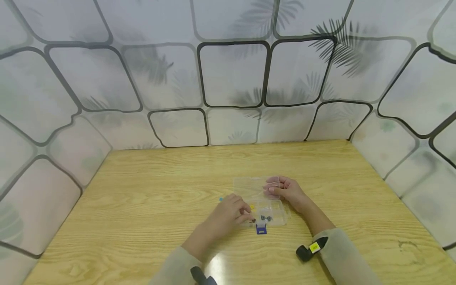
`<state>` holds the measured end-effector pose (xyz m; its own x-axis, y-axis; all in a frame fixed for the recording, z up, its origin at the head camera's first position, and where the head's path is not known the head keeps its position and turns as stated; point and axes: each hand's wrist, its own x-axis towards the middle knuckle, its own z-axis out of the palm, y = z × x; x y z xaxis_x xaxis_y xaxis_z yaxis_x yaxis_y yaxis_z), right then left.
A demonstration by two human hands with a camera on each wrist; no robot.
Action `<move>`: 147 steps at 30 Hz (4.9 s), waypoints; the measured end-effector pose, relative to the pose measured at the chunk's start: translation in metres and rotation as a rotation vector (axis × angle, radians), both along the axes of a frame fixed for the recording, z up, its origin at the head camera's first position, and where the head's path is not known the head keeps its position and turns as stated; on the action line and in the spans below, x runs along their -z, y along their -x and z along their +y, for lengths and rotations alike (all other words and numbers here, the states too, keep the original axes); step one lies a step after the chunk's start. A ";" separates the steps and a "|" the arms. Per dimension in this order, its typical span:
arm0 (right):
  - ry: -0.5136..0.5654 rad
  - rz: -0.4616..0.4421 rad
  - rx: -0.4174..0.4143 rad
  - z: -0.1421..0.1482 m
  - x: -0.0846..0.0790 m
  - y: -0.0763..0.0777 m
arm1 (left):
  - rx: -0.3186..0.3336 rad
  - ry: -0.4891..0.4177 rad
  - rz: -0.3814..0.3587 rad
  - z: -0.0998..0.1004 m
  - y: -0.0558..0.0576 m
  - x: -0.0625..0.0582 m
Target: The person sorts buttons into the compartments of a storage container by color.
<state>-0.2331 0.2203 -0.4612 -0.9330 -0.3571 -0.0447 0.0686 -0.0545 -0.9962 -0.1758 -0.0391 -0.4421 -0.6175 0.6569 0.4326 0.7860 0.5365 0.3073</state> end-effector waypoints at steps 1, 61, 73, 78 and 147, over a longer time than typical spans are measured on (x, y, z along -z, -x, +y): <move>-0.002 0.001 0.001 0.000 0.000 0.000 | -0.008 -0.008 -0.018 -0.002 0.001 -0.001; -0.035 -0.009 0.007 0.000 0.000 0.001 | -0.173 0.122 -0.300 -0.068 0.035 0.007; -0.046 -0.009 0.008 0.000 0.000 0.000 | -0.185 0.187 -0.207 -0.066 0.032 0.008; -0.059 -0.002 0.014 0.001 0.001 0.001 | -0.188 0.181 -0.212 -0.067 0.032 0.008; -0.035 -0.012 0.002 0.000 0.001 0.002 | -0.022 -0.062 -0.064 -0.045 0.016 -0.030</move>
<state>-0.2354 0.2206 -0.4626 -0.9330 -0.3533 -0.0684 0.0806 -0.0199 -0.9965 -0.1922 -0.0844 -0.4121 -0.6593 0.6159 0.4312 0.7518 0.5323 0.3892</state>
